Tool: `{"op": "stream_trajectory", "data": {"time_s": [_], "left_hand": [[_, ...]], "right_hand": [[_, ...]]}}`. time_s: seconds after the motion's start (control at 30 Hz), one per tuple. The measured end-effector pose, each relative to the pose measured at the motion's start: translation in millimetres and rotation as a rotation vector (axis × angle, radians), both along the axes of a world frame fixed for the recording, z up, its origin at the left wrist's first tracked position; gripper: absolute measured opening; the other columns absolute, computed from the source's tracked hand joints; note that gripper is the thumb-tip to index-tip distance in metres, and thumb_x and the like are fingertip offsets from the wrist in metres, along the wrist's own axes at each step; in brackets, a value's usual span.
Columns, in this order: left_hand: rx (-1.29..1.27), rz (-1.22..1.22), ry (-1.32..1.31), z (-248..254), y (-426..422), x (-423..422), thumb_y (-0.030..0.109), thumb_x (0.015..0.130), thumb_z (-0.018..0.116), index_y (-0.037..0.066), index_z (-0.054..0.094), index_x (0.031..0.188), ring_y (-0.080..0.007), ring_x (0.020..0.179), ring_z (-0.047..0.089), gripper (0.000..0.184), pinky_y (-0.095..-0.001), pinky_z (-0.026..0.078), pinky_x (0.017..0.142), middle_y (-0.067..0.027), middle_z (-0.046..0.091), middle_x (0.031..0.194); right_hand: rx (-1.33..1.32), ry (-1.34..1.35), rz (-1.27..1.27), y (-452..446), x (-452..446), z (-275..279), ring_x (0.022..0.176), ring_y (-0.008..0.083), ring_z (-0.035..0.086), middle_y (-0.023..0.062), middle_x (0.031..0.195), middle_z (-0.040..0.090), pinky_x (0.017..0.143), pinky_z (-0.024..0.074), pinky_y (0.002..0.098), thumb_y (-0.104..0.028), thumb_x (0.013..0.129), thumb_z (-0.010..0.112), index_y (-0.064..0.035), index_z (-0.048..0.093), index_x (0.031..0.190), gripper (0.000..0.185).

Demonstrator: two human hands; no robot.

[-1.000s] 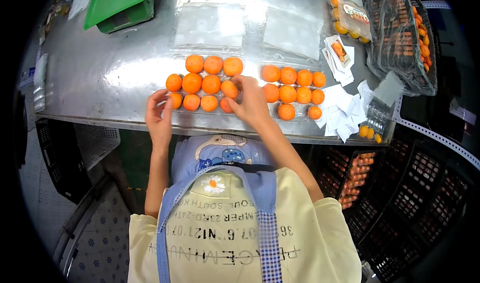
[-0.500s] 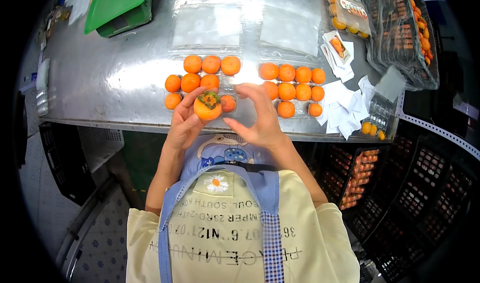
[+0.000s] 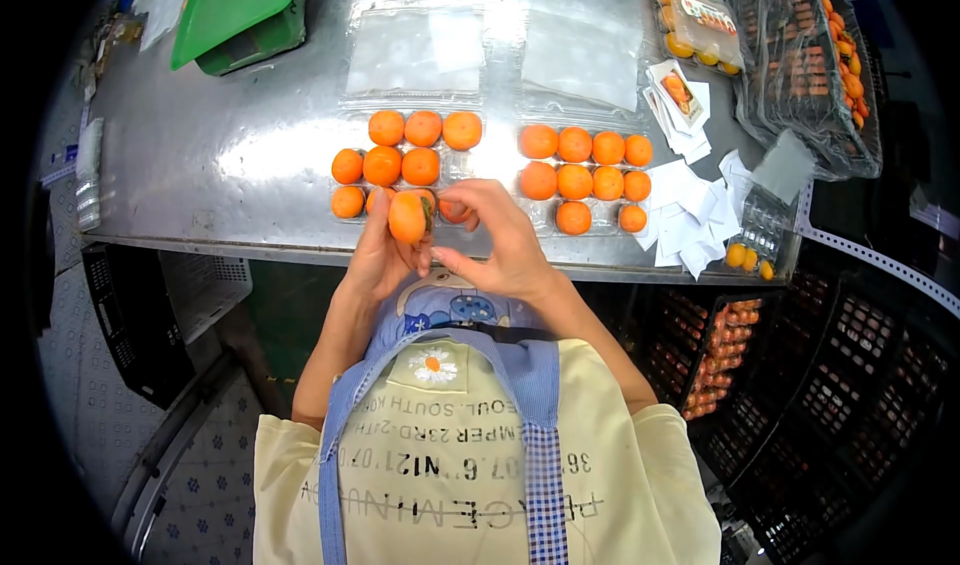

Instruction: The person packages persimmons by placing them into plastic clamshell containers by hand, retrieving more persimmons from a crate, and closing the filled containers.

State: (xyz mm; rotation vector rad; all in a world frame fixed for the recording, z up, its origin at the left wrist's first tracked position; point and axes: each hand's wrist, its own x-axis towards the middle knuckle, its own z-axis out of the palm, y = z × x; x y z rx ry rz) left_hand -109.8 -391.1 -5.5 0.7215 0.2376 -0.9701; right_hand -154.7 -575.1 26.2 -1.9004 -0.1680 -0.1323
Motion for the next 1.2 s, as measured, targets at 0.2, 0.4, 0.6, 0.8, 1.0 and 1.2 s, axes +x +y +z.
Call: {"op": "stream_trajectory", "data": {"time_s": [0.2, 0.4, 0.6, 0.8, 1.0, 1.2], "left_hand": [[0.188, -0.132, -0.046, 15, -9, 2, 0.055, 0.095, 0.033, 0.003, 0.050, 0.120, -0.0113, 0.054, 0.058, 0.060, -0.0241, 0.047, 0.041, -0.0051, 0.062, 0.093], [0.121, -0.199, 0.121, 29, -15, 4, 0.059, 0.095, 0.026, 0.008, 0.051, 0.108, -0.0076, 0.037, 0.044, 0.059, -0.0179, 0.032, 0.029, -0.0033, 0.052, 0.067], [-0.096, -0.297, 0.138, 10, -7, 4, 0.060, 0.095, 0.022, 0.005, 0.048, 0.109, -0.0042, 0.033, 0.032, 0.063, -0.0167, 0.027, 0.028, 0.0044, 0.034, 0.049], [0.137, -0.236, 0.103, 27, -14, 1, 0.056, 0.096, 0.030, 0.004, 0.049, 0.107, -0.0045, 0.039, 0.040, 0.056, -0.0171, 0.031, 0.032, -0.0008, 0.049, 0.060], [0.513, -0.368, -0.302, 0, -26, -17, 0.045, 0.096, 0.045, 0.003, 0.051, 0.104, -0.0082, 0.047, 0.051, 0.043, -0.0205, 0.039, 0.038, -0.0030, 0.052, 0.066], [0.535, -0.338, -0.302, 10, -31, -17, 0.039, 0.096, 0.047, 0.003, 0.050, 0.107, -0.0087, 0.053, 0.053, 0.037, -0.0204, 0.042, 0.044, -0.0052, 0.055, 0.083]], "right_hand": [[-0.037, 0.066, 0.027, 4, 4, 6, 0.087, 0.0205, 0.058, 0.0125, 0.114, 0.052, 0.070, 0.0489, 0.0291, -0.019, 0.067, 0.079, -0.0038, 0.051, 0.123, 0.064], [0.020, 0.177, 0.104, 2, 3, 2, 0.088, 0.0171, 0.054, 0.0089, 0.110, 0.056, 0.069, 0.0455, 0.0277, -0.016, 0.070, 0.077, -0.0047, 0.054, 0.122, 0.058], [0.072, 0.188, 0.118, 0, 3, 5, 0.085, 0.0145, 0.054, 0.0079, 0.109, 0.059, 0.070, 0.0453, 0.0269, -0.014, 0.072, 0.075, -0.0039, 0.057, 0.118, 0.051], [-0.054, 0.129, 0.103, 1, 1, 4, 0.088, 0.0218, 0.057, 0.0112, 0.110, 0.059, 0.074, 0.0469, 0.0317, -0.017, 0.071, 0.077, -0.0034, 0.057, 0.116, 0.051], [-0.328, 0.103, 0.064, -9, -19, -3, 0.102, 0.0337, 0.052, 0.0155, 0.112, 0.054, 0.087, 0.0454, 0.0392, -0.014, 0.065, 0.077, -0.0007, 0.054, 0.113, 0.055], [-0.371, 0.139, -0.122, -43, -42, -14, 0.101, 0.0334, 0.053, 0.0151, 0.108, 0.053, 0.086, 0.0450, 0.0389, -0.011, 0.065, 0.076, -0.0016, 0.054, 0.113, 0.053]]}}
